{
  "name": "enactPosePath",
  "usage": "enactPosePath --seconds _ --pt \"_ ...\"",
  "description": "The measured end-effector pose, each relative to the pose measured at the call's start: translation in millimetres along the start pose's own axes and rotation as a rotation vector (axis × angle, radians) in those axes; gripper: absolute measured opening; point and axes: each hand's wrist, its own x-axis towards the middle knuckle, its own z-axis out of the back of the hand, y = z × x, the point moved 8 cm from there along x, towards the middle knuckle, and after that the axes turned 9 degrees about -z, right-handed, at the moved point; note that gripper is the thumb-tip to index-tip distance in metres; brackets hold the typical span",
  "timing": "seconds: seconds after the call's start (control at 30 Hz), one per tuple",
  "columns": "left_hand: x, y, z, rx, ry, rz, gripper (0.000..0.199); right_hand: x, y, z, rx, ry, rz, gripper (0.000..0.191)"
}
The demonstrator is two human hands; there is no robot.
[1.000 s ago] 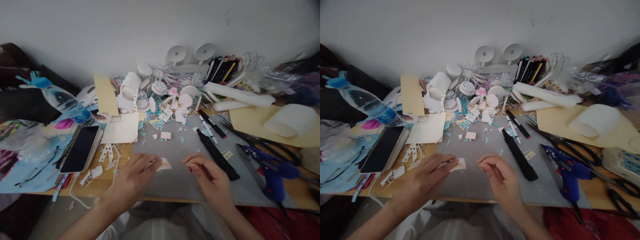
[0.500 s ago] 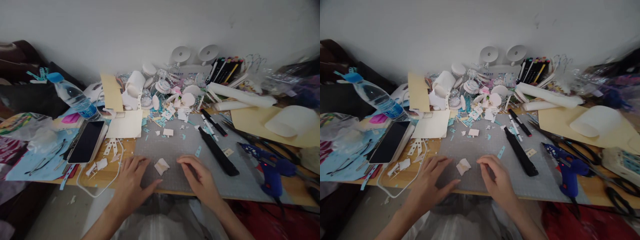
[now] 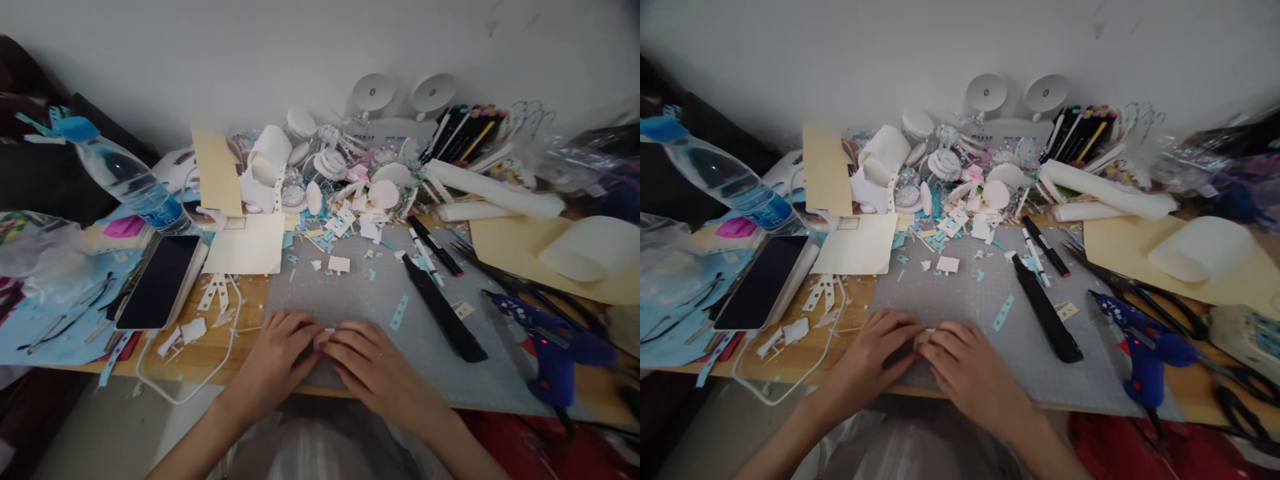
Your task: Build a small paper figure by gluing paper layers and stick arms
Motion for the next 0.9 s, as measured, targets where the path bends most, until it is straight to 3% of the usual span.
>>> enactPosePath --seconds 0.27,0.37,0.5,0.7,0.9 --pt "-3.4 5.6 -5.1 -0.063 -0.045 -0.025 0.025 -19.2 -31.5 11.8 -0.053 -0.086 -0.187 0.012" --pt "-3.3 5.7 -4.3 -0.066 -0.067 -0.041 0.024 -20.5 -27.5 16.9 -0.035 -0.143 -0.157 0.017" --pt "-2.8 5.7 -3.7 -0.066 -0.080 -0.056 0.025 -12.0 -13.3 13.5 -0.007 -0.093 -0.054 0.023" --pt "-2.2 4.5 -4.2 -0.071 -0.076 -0.063 0.025 -14.5 -29.1 10.1 0.074 -0.062 -0.185 0.008" --pt "-0.8 5.1 -3.6 -0.067 -0.075 -0.063 0.025 -16.9 -26.5 11.0 0.082 -0.067 -0.183 0.016"
